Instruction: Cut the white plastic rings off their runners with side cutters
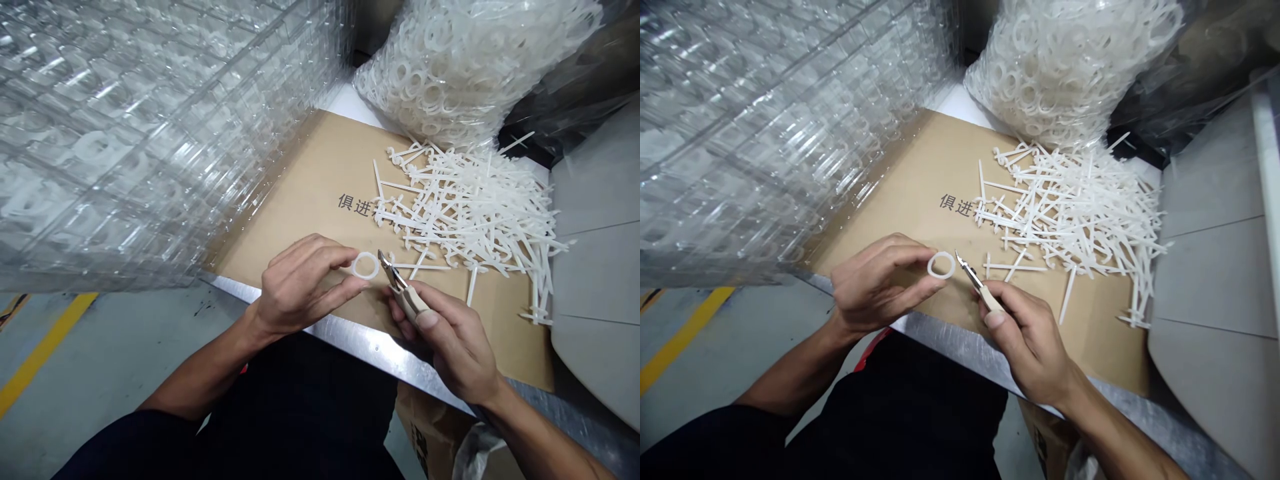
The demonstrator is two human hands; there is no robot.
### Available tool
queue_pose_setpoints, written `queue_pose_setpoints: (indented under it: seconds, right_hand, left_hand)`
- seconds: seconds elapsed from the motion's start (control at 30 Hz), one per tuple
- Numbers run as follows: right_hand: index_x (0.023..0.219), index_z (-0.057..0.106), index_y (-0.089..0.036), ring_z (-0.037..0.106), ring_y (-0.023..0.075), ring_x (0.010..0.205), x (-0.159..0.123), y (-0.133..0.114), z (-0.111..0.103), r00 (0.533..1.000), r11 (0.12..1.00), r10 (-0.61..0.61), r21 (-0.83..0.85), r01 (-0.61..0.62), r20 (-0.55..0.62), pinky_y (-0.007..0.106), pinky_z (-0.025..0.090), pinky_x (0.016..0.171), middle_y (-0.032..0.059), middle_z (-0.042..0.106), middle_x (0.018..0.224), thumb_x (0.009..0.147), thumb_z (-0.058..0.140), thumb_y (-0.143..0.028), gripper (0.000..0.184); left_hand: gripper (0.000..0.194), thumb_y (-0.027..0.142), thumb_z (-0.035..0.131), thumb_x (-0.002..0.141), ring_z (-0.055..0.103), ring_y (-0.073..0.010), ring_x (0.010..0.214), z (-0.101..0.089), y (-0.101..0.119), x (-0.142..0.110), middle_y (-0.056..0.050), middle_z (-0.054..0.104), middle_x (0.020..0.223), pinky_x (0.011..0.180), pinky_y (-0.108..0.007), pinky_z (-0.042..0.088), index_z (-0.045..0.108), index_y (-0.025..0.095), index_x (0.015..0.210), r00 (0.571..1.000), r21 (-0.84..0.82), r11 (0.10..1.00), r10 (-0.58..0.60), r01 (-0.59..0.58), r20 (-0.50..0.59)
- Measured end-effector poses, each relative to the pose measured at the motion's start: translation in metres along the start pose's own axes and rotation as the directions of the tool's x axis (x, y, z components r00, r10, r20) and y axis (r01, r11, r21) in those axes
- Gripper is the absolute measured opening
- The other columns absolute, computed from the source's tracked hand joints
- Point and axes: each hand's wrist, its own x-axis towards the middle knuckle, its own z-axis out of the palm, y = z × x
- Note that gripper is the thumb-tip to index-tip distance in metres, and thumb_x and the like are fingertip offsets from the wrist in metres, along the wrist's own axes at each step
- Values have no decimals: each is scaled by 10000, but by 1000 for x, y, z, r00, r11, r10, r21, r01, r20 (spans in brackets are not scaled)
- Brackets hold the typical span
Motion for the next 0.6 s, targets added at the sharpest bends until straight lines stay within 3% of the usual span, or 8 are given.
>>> queue_pose_setpoints:
  seconds: [0.6]
  right_hand:
    - [1285, 671, -256, 509, 166, 667, -1, 4, -1, 1000, 1000, 7, 7, -6, -4, 314, 402, 595, 39, 625, 920, 1098, 465, -457, 344]
  left_hand:
    - [199, 288, 786, 916, 713, -148, 750, 0, 2, 1, -46, 766, 842, 712, -277, 587, 694, 171, 1048, 999, 17, 1000, -27, 26, 35]
